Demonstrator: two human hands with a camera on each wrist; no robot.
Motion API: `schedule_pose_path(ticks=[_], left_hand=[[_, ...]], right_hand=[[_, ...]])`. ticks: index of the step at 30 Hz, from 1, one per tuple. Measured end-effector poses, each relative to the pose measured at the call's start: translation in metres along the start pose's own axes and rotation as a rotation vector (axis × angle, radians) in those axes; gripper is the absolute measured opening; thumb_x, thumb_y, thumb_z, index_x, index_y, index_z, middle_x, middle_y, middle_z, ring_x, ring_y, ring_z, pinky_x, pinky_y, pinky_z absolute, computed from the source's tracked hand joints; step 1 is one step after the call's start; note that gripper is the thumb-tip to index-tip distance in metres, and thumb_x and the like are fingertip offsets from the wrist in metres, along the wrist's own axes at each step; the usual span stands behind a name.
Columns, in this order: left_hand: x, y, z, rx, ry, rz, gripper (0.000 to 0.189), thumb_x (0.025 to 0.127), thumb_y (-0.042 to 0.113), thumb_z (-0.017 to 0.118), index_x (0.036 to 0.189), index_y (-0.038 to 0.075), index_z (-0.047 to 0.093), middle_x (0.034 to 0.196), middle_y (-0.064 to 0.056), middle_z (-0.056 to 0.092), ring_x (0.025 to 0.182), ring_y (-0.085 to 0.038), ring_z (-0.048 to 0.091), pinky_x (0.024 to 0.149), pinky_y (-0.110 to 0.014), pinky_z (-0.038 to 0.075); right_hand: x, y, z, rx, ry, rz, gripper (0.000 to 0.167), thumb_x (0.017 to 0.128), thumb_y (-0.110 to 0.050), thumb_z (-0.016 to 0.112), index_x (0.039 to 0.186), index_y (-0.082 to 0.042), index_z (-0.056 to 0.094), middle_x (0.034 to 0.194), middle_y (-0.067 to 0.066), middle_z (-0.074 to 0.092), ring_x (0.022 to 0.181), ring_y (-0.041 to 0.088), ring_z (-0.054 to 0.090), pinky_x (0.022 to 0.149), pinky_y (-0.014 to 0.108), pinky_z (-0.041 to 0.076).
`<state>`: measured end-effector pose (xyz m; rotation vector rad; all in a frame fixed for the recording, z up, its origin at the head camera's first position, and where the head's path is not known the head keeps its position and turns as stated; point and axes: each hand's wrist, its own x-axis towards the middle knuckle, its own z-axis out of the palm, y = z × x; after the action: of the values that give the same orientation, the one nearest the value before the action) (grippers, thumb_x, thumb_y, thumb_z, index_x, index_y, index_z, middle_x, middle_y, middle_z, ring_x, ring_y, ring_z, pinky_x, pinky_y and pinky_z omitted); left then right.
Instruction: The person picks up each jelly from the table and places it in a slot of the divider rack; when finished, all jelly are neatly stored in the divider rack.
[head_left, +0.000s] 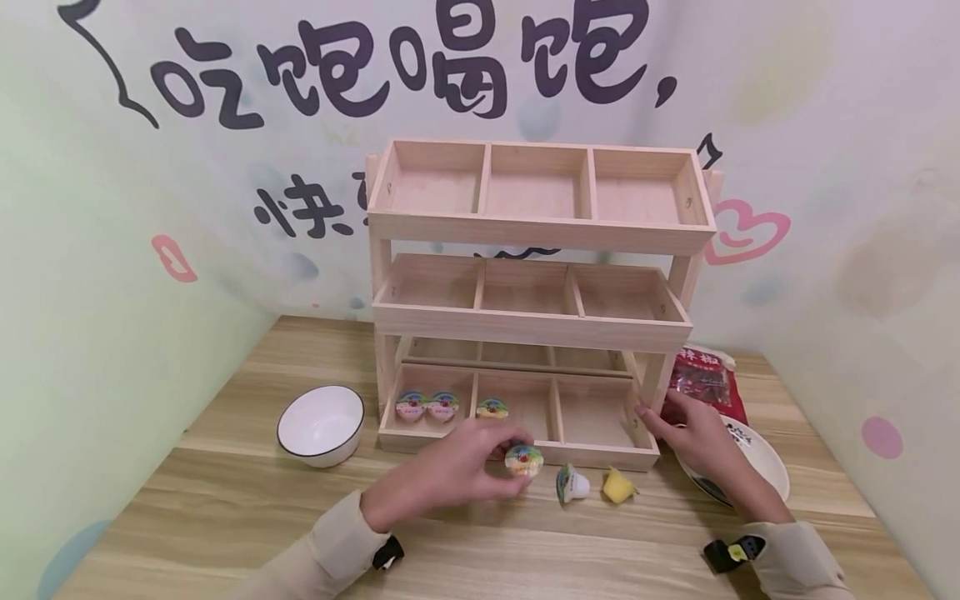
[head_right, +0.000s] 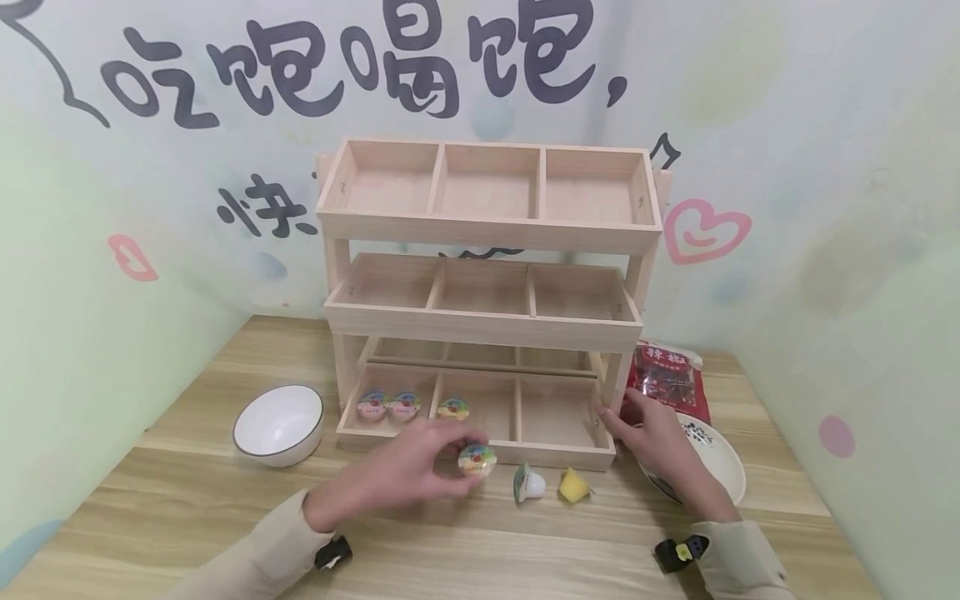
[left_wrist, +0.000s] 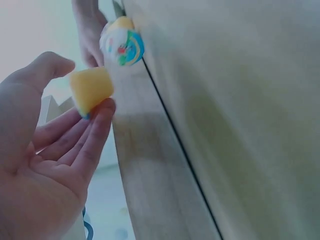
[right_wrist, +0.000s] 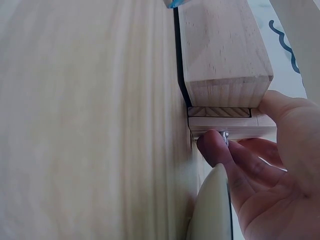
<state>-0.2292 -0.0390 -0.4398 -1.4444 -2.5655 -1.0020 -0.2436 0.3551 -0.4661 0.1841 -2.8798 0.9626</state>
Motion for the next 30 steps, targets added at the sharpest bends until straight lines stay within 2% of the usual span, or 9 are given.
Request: schedule_pose_path(ticks=[4, 8, 13, 16, 19, 21, 24, 26, 30], left_hand=[[0.013, -0.002, -0.006, -0.038, 0.058, -0.023, 0.037, 0.093, 0.021, 0.084, 0.125, 0.009, 0.074, 0.111, 0.0, 0.078, 0.094, -0.003, 0.069, 0.083, -0.02, 0.062], [0.025, -0.004, -0.01, -0.078, 0.068, -0.054, 0.037, 0.094, 0.02, 0.083, 0.127, 0.007, 0.073, 0.112, -0.002, 0.079, 0.095, -0.007, 0.072, 0.084, -0.024, 0.063], [0.039, -0.014, -0.01, -0.056, 0.084, -0.053, 0.034, 0.093, 0.021, 0.084, 0.122, 0.006, 0.075, 0.109, -0.003, 0.08, 0.094, -0.009, 0.073, 0.083, -0.021, 0.062], [0.045, -0.021, -0.009, -0.033, 0.082, -0.051, 0.034, 0.092, 0.021, 0.084, 0.121, 0.005, 0.075, 0.11, -0.005, 0.08, 0.095, -0.01, 0.074, 0.086, -0.028, 0.065], [0.049, -0.026, -0.008, -0.009, 0.064, -0.075, 0.037, 0.093, 0.024, 0.085, 0.124, 0.006, 0.076, 0.115, -0.005, 0.081, 0.099, -0.01, 0.073, 0.089, -0.035, 0.065], [0.05, -0.03, -0.008, 0.017, 0.047, -0.093, 0.039, 0.094, 0.027, 0.084, 0.128, 0.008, 0.076, 0.117, -0.003, 0.081, 0.099, -0.009, 0.072, 0.088, -0.034, 0.064], [0.05, -0.035, -0.007, 0.049, 0.017, -0.121, 0.042, 0.096, 0.03, 0.084, 0.132, 0.011, 0.076, 0.116, 0.0, 0.081, 0.091, -0.007, 0.07, 0.08, -0.026, 0.06], [0.05, -0.038, -0.006, 0.061, -0.006, -0.135, 0.043, 0.097, 0.031, 0.083, 0.134, 0.011, 0.075, 0.114, 0.001, 0.081, 0.079, -0.005, 0.065, 0.069, -0.021, 0.053], [0.05, -0.043, -0.005, 0.068, -0.041, -0.151, 0.044, 0.099, 0.033, 0.082, 0.136, 0.011, 0.074, 0.107, 0.001, 0.079, 0.062, -0.002, 0.05, 0.058, -0.019, 0.041]], right_hand=[[0.0, 0.0, 0.0, 0.002, -0.001, 0.0, 0.066, 0.106, -0.048, 0.068, 0.149, 0.001, 0.059, 0.128, 0.025, 0.076, 0.11, 0.037, 0.076, 0.091, 0.055, 0.064], [0.0, 0.001, -0.001, 0.002, -0.003, -0.001, 0.066, 0.106, -0.048, 0.068, 0.149, 0.001, 0.059, 0.128, 0.025, 0.076, 0.111, 0.037, 0.076, 0.091, 0.055, 0.064], [0.0, 0.001, -0.001, 0.006, -0.002, -0.01, 0.065, 0.106, -0.047, 0.069, 0.149, 0.001, 0.059, 0.128, 0.025, 0.076, 0.11, 0.037, 0.076, 0.09, 0.055, 0.065], [0.0, 0.001, -0.001, 0.009, -0.004, -0.011, 0.064, 0.106, -0.046, 0.069, 0.149, 0.0, 0.059, 0.128, 0.025, 0.076, 0.11, 0.036, 0.076, 0.09, 0.054, 0.065], [0.0, 0.001, 0.0, 0.009, -0.007, -0.01, 0.064, 0.106, -0.046, 0.069, 0.15, 0.0, 0.059, 0.129, 0.024, 0.076, 0.11, 0.035, 0.076, 0.09, 0.054, 0.065], [0.001, 0.001, 0.001, 0.007, -0.006, -0.011, 0.064, 0.106, -0.045, 0.069, 0.15, 0.0, 0.058, 0.129, 0.025, 0.075, 0.11, 0.036, 0.076, 0.091, 0.055, 0.065], [0.001, 0.002, 0.002, -0.005, -0.001, -0.012, 0.064, 0.106, -0.046, 0.068, 0.15, 0.0, 0.058, 0.13, 0.025, 0.075, 0.112, 0.038, 0.076, 0.093, 0.057, 0.064], [0.001, 0.002, 0.001, -0.014, 0.001, -0.011, 0.065, 0.107, -0.047, 0.068, 0.151, 0.0, 0.058, 0.131, 0.026, 0.074, 0.113, 0.04, 0.076, 0.094, 0.058, 0.063], [0.0, 0.002, 0.0, -0.022, 0.003, -0.008, 0.066, 0.107, -0.048, 0.067, 0.152, 0.0, 0.057, 0.133, 0.027, 0.074, 0.116, 0.042, 0.075, 0.095, 0.06, 0.062]])
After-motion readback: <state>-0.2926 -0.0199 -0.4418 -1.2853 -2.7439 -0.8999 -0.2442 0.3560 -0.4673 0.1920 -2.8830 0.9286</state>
